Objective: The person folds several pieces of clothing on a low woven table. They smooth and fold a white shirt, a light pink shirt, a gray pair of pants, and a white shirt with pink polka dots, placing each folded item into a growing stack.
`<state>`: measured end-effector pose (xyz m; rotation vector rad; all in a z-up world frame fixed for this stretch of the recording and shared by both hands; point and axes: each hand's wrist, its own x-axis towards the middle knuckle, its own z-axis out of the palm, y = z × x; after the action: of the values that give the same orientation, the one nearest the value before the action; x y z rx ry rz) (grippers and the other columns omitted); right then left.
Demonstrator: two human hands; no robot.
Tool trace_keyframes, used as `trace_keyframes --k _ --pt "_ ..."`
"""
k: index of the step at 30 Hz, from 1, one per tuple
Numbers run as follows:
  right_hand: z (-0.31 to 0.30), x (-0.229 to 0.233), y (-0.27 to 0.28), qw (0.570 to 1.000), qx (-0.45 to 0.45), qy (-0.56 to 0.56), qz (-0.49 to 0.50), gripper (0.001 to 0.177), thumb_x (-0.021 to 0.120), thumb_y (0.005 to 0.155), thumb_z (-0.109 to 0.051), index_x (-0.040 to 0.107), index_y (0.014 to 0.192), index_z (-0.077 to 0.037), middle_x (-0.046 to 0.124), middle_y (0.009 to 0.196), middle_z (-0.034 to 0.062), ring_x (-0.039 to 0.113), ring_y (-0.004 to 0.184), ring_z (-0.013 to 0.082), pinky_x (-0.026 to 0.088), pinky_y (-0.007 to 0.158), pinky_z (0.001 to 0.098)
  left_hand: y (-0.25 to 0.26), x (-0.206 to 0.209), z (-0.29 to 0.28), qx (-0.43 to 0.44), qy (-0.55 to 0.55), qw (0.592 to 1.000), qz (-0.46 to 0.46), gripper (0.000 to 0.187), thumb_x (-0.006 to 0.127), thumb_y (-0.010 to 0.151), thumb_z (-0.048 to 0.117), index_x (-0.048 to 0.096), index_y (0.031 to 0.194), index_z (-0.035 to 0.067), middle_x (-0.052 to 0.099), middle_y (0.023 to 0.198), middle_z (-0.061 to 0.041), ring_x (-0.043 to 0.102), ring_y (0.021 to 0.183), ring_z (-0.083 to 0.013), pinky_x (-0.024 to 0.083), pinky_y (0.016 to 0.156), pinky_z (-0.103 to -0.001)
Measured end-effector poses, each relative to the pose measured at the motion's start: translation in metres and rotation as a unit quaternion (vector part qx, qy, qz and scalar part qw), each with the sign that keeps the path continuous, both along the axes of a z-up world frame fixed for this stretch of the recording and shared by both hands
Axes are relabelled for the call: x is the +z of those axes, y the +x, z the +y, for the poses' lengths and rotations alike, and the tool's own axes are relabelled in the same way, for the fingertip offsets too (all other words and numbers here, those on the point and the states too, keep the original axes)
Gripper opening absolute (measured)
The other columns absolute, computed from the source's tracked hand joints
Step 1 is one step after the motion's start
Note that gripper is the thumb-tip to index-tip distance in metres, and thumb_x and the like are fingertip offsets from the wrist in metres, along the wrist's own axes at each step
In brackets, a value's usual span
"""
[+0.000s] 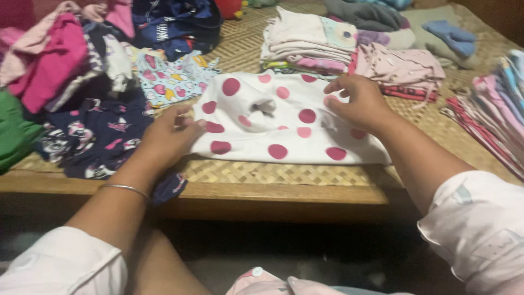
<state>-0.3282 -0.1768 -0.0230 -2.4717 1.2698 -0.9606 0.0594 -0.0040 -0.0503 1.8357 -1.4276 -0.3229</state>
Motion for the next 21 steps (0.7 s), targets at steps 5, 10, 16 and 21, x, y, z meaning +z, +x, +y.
trace_keyframes --k 5,10,16,21 --pt "-0.015 0.014 0.087 0.996 0.083 -0.010 -0.040 0.019 0.071 0.086 -0.015 0.074 0.104 -0.007 0.076 0.101 0.0066 0.074 0.090 0.0204 0.058 0.080 0.0349 0.001 -0.007 0.001 -0.029 -0.054 0.998 0.034 0.073 0.085 0.074 0.037 0.060 0.133 0.001 0.073 0.116 -0.014 0.072 0.105 -0.0227 0.056 0.090 -0.034" --pt "-0.034 0.019 0.152 0.972 0.172 -0.159 -0.004 0.018 0.075 0.086 -0.010 0.074 0.102 -0.004 0.073 0.100 0.0138 0.072 0.092 0.0261 0.056 0.082 0.0372 -0.002 -0.006 0.006 -0.026 -0.030 0.999 0.012 0.064 0.084 0.074 0.036 0.065 0.128 0.008 0.075 0.111 -0.010 0.074 0.094 -0.0215 0.057 0.084 -0.034" --pt "-0.057 0.017 0.206 0.970 0.205 -0.122 0.042 0.022 0.077 0.086 -0.010 0.072 0.106 -0.004 0.071 0.099 0.0146 0.068 0.090 0.0301 0.053 0.081 0.0416 -0.006 0.000 0.009 -0.018 -0.030 0.999 0.009 0.056 0.081 0.075 0.035 0.068 0.123 0.009 0.077 0.104 -0.009 0.074 0.088 -0.0216 0.058 0.081 -0.035" --pt "-0.080 -0.015 0.223 0.925 0.280 -0.228 0.118 0.030 0.073 0.080 -0.002 0.075 0.109 -0.009 0.070 0.110 0.0192 0.061 0.102 0.0393 0.045 0.089 0.0449 -0.005 -0.001 0.009 -0.023 -0.044 0.999 0.012 0.051 0.081 0.076 0.034 0.071 0.119 0.008 0.077 0.103 -0.010 0.074 0.088 -0.0230 0.057 0.080 -0.035"
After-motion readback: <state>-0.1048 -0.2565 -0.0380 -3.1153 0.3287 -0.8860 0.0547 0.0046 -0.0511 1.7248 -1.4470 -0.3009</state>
